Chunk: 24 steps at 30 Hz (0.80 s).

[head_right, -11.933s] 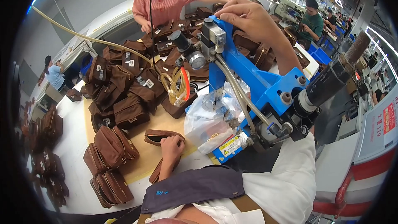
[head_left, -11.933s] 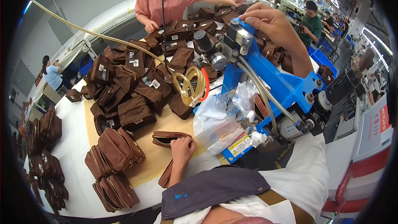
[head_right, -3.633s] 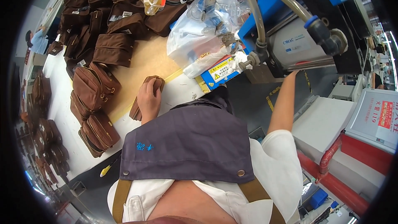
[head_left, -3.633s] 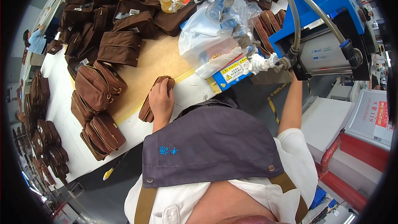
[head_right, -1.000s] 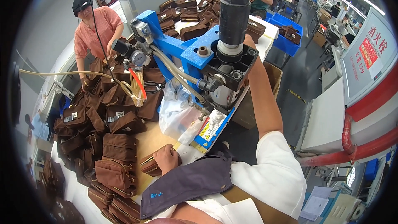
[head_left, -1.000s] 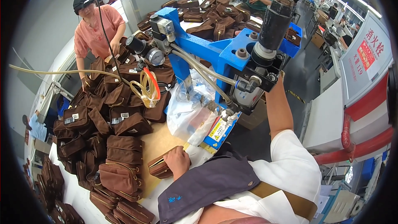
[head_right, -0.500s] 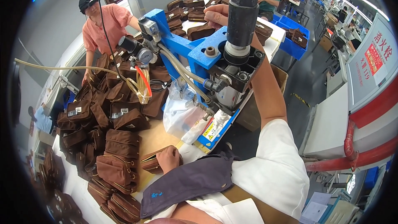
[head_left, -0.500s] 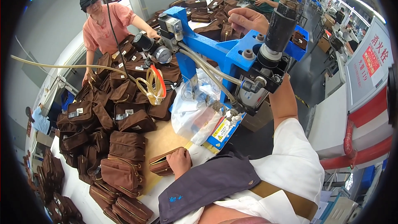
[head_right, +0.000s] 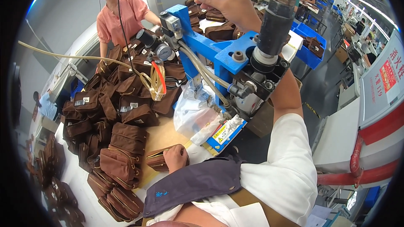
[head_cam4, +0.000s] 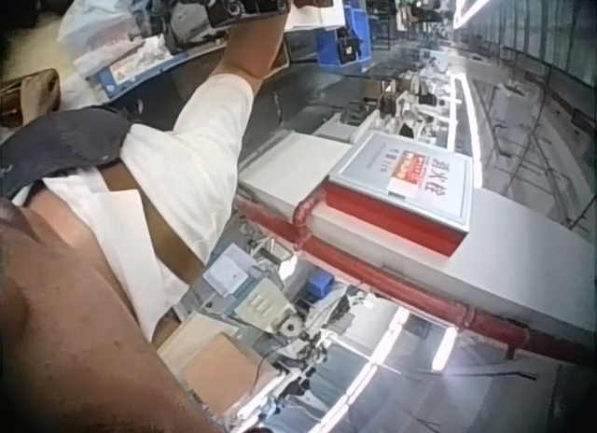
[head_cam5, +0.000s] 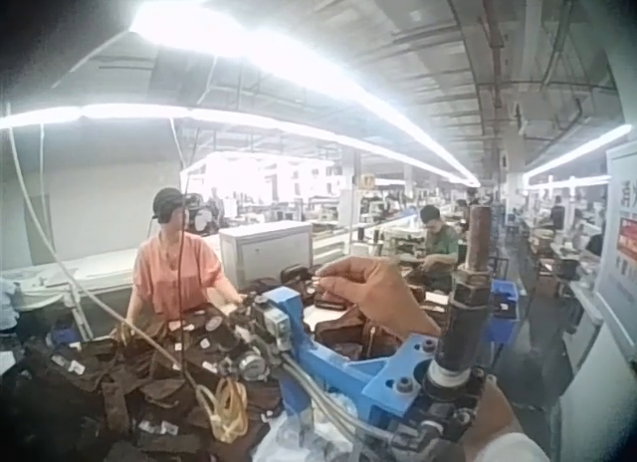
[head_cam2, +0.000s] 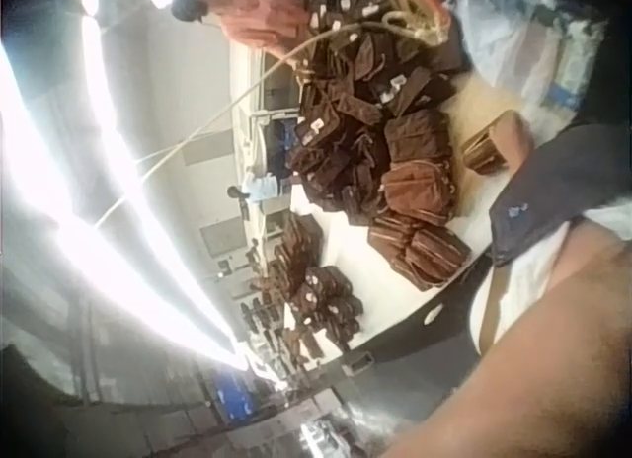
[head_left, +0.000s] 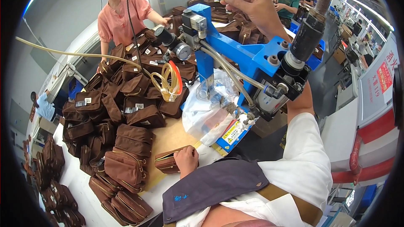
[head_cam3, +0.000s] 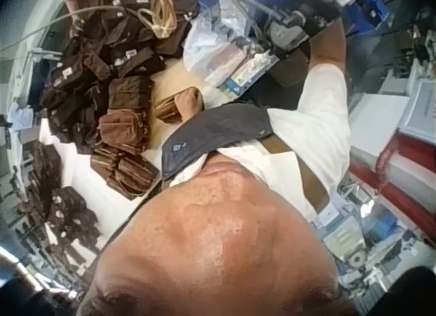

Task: Attaching metal hardware and tags to brown bags using a pneumatic press machine.

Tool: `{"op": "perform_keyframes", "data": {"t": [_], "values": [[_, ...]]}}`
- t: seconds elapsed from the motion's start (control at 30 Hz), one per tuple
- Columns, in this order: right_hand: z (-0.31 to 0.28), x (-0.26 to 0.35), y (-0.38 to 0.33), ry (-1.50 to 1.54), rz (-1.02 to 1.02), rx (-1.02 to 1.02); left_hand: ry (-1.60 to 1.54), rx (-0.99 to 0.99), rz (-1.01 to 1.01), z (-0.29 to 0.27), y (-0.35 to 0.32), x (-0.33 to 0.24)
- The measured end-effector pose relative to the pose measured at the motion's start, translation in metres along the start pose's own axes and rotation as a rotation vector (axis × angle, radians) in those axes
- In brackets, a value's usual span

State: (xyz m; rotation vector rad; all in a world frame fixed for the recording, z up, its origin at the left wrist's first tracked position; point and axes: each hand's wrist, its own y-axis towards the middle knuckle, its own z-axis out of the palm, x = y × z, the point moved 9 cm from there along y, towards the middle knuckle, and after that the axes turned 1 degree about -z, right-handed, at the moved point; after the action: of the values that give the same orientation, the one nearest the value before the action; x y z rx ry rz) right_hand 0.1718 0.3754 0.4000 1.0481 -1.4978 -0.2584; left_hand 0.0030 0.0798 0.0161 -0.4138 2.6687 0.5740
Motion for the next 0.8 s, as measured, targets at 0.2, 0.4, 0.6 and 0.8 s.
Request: {"op": "perform_keyframes", "data": {"t": [0.2,0.4,0.6,0.8], "values": [[0.032,0.001,0.026,-0.341,-0.176,-0.008,-0.014,-0.007,-0.002,-0.002,0.000,0.001],[0.048,-0.011,0.029,-0.389,-0.138,0.049,-0.009,-0.013,-0.030,-0.001,0.000,0.008],[0.051,-0.009,0.032,-0.427,-0.076,0.211,-0.017,-0.027,-0.035,-0.001,0.002,0.011],[0.048,-0.022,0.033,-0.311,-0.025,0.199,-0.021,-0.004,-0.046,-0.002,0.004,0.011]]}}
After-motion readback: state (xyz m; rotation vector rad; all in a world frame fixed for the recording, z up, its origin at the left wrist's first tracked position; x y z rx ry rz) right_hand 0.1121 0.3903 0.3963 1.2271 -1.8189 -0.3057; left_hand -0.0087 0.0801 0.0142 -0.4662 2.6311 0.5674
